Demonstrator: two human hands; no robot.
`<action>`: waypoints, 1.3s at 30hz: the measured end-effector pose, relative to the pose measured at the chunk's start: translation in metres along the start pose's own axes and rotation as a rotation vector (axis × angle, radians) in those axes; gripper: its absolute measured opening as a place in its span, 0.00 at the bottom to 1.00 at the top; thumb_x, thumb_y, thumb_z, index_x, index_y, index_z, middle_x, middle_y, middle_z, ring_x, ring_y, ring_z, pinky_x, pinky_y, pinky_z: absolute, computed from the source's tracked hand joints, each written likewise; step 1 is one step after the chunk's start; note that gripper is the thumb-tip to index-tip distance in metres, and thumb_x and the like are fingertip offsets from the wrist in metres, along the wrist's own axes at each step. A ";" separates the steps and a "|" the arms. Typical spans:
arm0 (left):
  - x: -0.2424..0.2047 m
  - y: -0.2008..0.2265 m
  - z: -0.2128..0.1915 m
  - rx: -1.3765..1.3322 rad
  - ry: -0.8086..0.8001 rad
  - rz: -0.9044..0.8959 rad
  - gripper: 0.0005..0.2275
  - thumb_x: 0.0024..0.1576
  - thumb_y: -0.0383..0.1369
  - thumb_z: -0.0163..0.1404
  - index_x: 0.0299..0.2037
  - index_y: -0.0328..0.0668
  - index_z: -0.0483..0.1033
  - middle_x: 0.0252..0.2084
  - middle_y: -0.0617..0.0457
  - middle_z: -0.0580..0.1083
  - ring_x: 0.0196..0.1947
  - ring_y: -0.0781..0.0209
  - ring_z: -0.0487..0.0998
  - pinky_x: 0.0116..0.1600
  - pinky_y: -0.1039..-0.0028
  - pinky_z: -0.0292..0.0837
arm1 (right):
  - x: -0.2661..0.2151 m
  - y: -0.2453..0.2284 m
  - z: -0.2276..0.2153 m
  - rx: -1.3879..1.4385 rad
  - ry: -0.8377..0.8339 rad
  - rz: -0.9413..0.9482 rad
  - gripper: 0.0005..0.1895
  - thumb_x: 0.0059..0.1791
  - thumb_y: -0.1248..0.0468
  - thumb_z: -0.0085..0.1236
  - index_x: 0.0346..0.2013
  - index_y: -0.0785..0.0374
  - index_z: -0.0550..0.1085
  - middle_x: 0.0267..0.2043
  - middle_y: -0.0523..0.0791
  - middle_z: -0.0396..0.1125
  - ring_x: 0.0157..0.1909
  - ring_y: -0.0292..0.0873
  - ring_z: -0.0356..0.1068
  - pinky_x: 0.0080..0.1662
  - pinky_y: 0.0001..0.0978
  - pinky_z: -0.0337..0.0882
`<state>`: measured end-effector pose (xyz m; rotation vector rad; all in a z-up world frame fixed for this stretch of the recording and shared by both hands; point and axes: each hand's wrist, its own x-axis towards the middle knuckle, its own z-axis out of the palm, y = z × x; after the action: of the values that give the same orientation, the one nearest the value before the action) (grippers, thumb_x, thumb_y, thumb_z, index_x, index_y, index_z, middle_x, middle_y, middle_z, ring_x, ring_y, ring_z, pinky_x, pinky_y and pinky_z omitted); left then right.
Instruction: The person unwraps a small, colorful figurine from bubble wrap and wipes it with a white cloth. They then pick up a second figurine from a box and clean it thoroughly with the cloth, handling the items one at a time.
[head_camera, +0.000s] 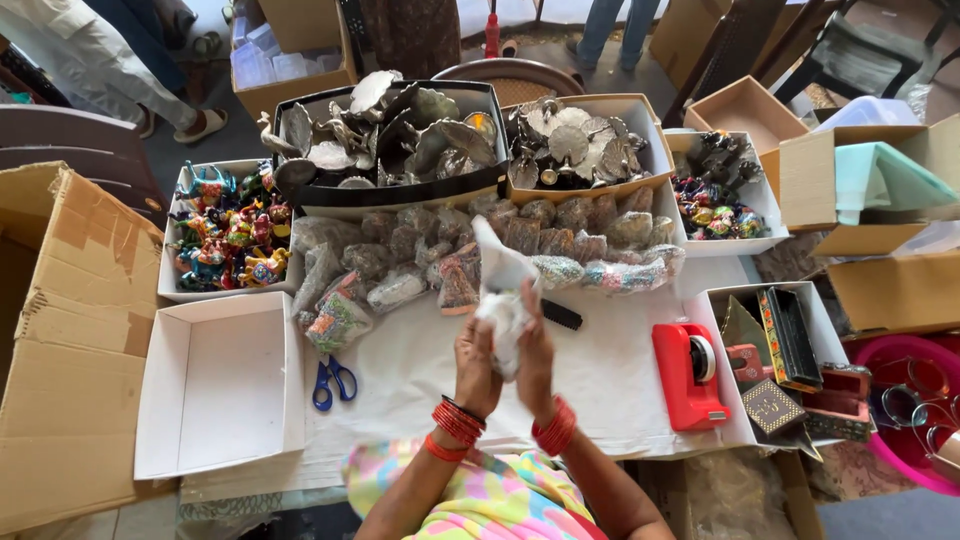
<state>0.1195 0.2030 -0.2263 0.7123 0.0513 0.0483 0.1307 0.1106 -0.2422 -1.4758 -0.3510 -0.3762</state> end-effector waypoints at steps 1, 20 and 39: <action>-0.001 -0.005 -0.001 0.000 -0.003 0.000 0.23 0.61 0.35 0.51 0.67 0.45 0.64 0.58 0.52 0.74 0.51 0.64 0.78 0.52 0.71 0.78 | 0.010 0.010 -0.011 -0.001 0.001 -0.002 0.37 0.62 0.42 0.29 0.77 0.65 0.49 0.81 0.55 0.44 0.81 0.48 0.45 0.75 0.43 0.52; -0.001 -0.024 -0.013 0.021 -0.071 -0.030 0.20 0.67 0.39 0.50 0.65 0.34 0.71 0.53 0.49 0.75 0.47 0.63 0.77 0.51 0.72 0.77 | 0.026 0.023 -0.020 0.660 0.104 0.482 0.37 0.62 0.43 0.35 0.78 0.68 0.56 0.66 0.59 0.60 0.58 0.52 0.64 0.55 0.43 0.69; 0.012 -0.022 -0.012 0.004 0.017 0.060 0.25 0.62 0.45 0.52 0.63 0.34 0.70 0.54 0.48 0.76 0.50 0.63 0.78 0.53 0.73 0.78 | -0.016 0.011 0.009 0.415 0.168 0.337 0.38 0.59 0.43 0.34 0.77 0.64 0.48 0.72 0.51 0.56 0.68 0.45 0.61 0.65 0.37 0.64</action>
<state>0.1316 0.1946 -0.2501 0.7175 0.0463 0.1116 0.1215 0.1208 -0.2591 -1.0626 -0.0363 -0.1419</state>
